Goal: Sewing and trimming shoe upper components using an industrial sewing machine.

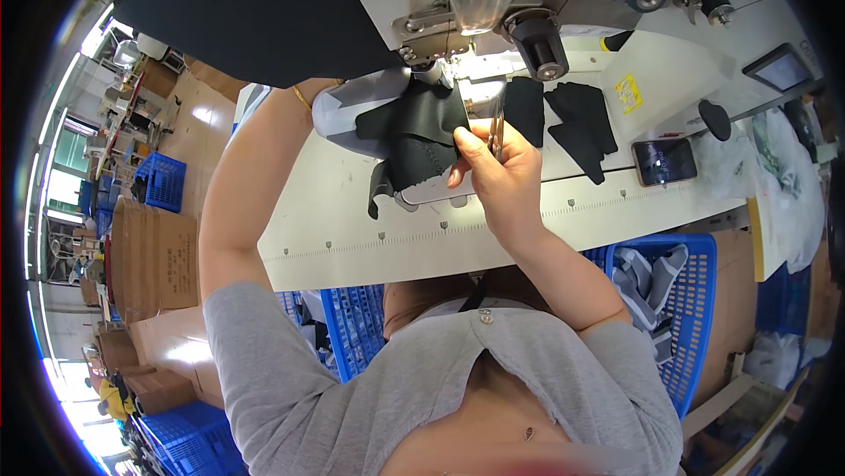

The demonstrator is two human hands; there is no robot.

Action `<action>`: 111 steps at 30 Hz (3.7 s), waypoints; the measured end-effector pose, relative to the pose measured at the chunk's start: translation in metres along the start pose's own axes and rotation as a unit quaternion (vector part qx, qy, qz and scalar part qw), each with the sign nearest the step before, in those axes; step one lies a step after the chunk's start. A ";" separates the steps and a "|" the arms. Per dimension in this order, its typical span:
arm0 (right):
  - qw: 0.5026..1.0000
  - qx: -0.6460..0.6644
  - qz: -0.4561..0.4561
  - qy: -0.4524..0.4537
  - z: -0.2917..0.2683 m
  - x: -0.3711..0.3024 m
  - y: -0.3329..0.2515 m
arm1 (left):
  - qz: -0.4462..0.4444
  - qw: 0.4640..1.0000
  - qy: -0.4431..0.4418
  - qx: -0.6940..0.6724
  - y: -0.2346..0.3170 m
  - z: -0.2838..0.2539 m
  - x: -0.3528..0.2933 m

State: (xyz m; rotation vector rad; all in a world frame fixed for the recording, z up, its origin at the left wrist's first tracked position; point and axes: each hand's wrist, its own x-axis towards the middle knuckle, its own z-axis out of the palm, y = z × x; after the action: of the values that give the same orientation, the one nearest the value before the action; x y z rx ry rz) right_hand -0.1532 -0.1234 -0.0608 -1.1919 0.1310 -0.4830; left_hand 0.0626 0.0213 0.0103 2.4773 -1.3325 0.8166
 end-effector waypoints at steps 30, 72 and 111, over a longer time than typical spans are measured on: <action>0.999 -0.021 -0.030 -0.017 -0.002 -0.005 0.004 | 0.197 0.967 0.154 -0.042 0.124 -0.018 -0.056; 0.999 -0.013 -0.020 -0.024 0.012 0.005 0.004 | 0.226 0.958 0.151 -0.092 0.102 -0.011 -0.050; 0.996 0.022 -0.001 -0.081 0.018 -0.002 -0.007 | 0.183 0.955 0.209 -0.102 0.089 0.007 -0.045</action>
State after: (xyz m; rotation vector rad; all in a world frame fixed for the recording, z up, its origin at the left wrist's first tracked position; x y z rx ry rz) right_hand -0.1506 -0.1089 -0.0480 -1.1823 -0.0191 -0.3874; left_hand -0.0275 -0.0004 -0.0271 1.7927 -1.6269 1.1381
